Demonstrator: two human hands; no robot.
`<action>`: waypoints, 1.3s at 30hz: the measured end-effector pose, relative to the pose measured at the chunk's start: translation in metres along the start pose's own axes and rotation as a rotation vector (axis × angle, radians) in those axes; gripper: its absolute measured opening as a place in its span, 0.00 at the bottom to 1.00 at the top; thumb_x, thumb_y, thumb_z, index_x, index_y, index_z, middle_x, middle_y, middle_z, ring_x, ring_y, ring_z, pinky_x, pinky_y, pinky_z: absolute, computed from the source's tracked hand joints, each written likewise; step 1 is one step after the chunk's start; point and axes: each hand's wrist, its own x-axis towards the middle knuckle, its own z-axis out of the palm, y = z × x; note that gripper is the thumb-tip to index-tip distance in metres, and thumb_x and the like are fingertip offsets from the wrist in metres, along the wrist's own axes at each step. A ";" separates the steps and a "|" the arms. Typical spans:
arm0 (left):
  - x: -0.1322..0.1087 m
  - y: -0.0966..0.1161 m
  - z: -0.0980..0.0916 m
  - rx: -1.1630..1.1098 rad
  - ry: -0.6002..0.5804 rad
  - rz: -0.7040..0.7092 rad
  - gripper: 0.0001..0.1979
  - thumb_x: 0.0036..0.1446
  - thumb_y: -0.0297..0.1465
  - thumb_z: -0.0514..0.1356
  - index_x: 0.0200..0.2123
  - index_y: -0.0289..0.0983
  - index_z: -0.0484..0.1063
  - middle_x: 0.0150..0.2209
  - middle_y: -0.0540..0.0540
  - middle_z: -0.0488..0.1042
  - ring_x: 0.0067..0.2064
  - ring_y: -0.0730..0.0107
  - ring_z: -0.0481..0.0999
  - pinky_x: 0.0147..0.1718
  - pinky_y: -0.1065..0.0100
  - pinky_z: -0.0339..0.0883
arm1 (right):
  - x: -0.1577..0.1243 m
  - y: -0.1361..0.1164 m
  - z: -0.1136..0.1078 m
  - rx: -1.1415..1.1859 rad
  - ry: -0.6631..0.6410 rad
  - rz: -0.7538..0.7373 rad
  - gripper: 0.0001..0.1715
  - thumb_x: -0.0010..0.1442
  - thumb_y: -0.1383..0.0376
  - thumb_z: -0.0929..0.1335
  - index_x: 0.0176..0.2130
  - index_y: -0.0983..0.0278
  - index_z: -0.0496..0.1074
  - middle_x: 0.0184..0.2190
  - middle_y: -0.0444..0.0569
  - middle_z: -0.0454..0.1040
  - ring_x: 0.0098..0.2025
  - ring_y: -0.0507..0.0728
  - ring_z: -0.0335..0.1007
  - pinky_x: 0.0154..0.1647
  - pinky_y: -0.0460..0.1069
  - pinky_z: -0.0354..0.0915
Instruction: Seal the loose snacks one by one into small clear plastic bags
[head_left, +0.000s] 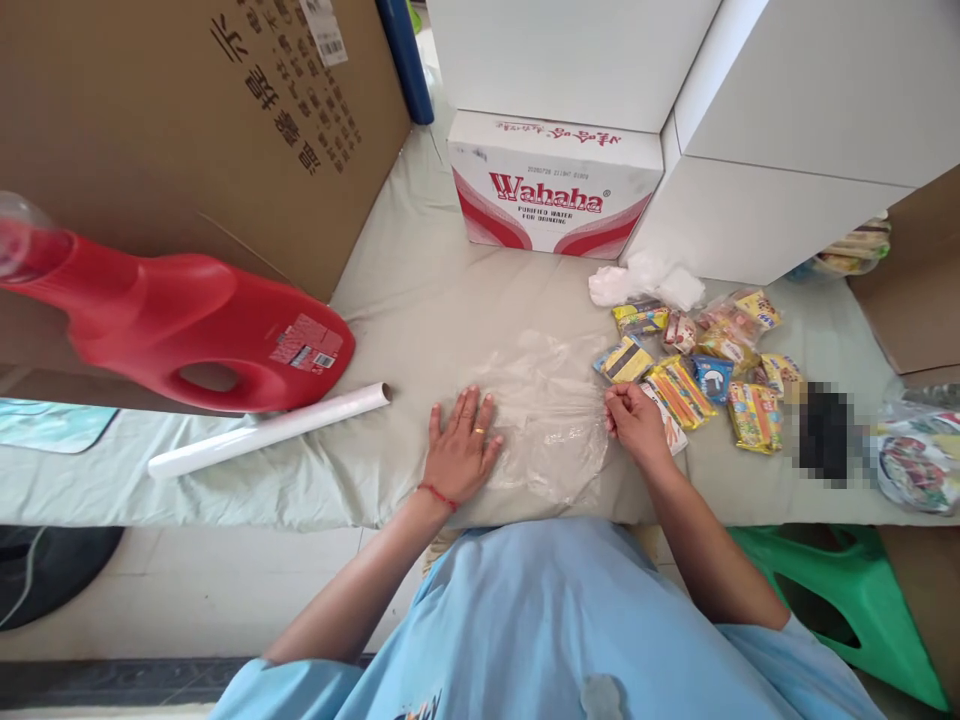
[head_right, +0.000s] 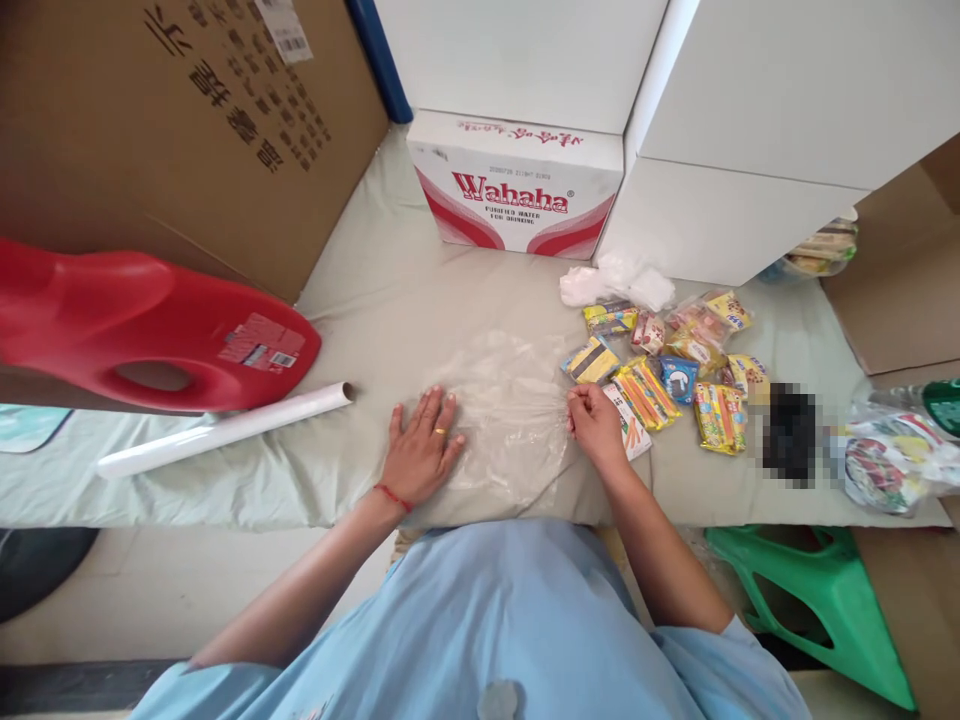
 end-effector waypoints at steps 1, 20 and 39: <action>-0.003 -0.006 0.002 0.014 -0.017 -0.006 0.31 0.72 0.42 0.46 0.74 0.36 0.54 0.75 0.33 0.50 0.75 0.47 0.53 0.71 0.35 0.35 | 0.002 0.000 -0.002 -0.030 -0.010 -0.014 0.16 0.61 0.50 0.68 0.39 0.58 0.67 0.24 0.40 0.69 0.20 0.53 0.64 0.17 0.47 0.60; 0.015 -0.013 -0.047 -0.044 0.277 0.158 0.22 0.72 0.36 0.49 0.64 0.36 0.68 0.66 0.36 0.70 0.74 0.58 0.58 0.72 0.50 0.47 | -0.034 -0.019 0.020 -0.840 0.117 -0.737 0.21 0.74 0.60 0.60 0.56 0.66 0.73 0.52 0.60 0.77 0.55 0.63 0.72 0.58 0.59 0.68; 0.060 -0.027 -0.009 0.073 -0.119 -0.137 0.38 0.71 0.48 0.41 0.76 0.35 0.42 0.77 0.38 0.43 0.78 0.52 0.44 0.72 0.35 0.31 | -0.027 -0.028 0.054 -0.894 -0.273 -0.775 0.29 0.75 0.56 0.58 0.68 0.63 0.66 0.66 0.57 0.69 0.67 0.63 0.64 0.68 0.61 0.64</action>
